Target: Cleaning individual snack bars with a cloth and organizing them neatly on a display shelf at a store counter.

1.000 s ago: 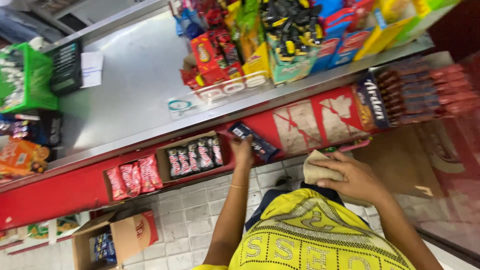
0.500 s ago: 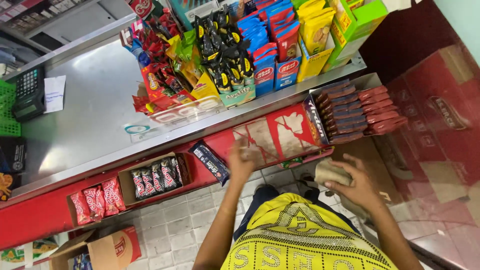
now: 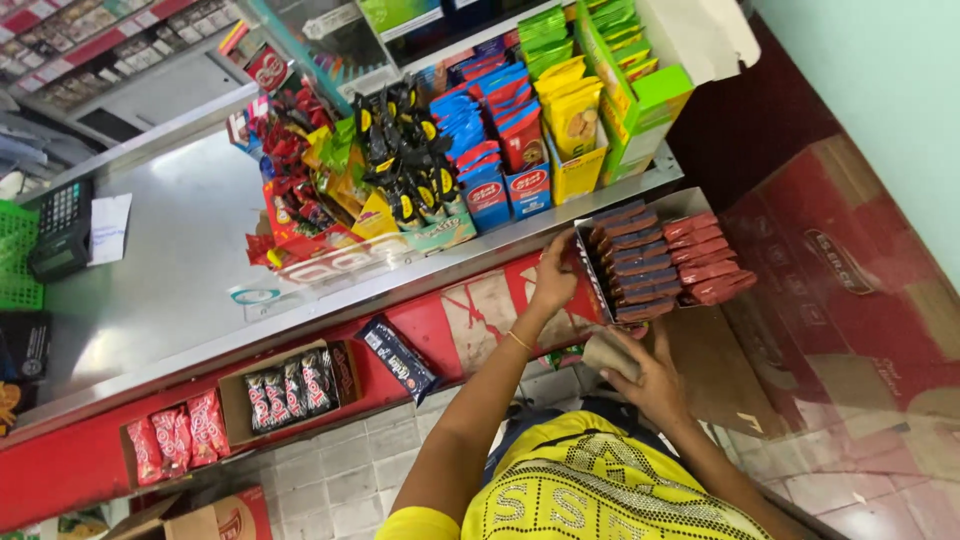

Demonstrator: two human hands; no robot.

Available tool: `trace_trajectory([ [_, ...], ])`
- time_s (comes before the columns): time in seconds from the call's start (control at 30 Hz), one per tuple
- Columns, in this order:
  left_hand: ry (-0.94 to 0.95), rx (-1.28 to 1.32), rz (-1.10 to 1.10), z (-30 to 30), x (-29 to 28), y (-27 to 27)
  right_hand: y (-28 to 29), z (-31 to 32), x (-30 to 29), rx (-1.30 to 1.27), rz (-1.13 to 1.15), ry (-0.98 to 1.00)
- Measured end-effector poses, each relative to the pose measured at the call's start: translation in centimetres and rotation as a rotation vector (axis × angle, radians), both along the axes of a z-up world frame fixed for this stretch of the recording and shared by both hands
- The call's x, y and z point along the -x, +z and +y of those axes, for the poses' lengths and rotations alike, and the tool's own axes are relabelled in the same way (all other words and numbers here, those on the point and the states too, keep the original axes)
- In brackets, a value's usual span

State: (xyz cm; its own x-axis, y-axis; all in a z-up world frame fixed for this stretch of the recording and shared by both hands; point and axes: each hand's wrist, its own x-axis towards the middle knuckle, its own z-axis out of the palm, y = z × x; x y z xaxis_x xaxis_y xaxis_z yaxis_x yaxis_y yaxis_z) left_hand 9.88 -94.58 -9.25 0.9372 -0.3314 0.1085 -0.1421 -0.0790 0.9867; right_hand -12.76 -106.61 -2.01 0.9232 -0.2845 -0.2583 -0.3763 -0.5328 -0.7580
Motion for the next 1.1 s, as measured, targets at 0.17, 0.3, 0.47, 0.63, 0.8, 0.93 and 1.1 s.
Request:
trace_trajectory([
  [0.17,0.032,0.088,0.125,0.3,0.0,0.0,-4.4,0.3,-0.1,-0.019,0.051,-0.023],
  [0.3,0.065,-0.073,0.175,3.2,-0.4,-0.8,-7.3,0.6,0.3,-0.090,0.029,-0.145],
  [0.47,-0.014,-0.159,0.135,4.3,-0.8,2.8,-3.3,2.5,-1.0,-0.106,-0.021,-0.222],
  [0.63,0.050,-0.330,-0.018,4.5,1.4,13.4,-1.2,3.5,-1.6,-0.124,-0.054,-0.312],
  [0.8,0.025,-0.186,-0.184,7.5,4.2,16.8,6.4,2.7,-0.7,-0.121,-0.145,-0.297],
  [0.93,0.079,-0.292,-0.240,9.9,9.0,16.8,4.6,0.9,1.5,-0.279,-0.159,-0.204],
  [1.1,0.087,-0.375,-0.102,11.7,10.5,14.1,5.1,0.0,0.7,-0.617,-0.148,-0.108],
])
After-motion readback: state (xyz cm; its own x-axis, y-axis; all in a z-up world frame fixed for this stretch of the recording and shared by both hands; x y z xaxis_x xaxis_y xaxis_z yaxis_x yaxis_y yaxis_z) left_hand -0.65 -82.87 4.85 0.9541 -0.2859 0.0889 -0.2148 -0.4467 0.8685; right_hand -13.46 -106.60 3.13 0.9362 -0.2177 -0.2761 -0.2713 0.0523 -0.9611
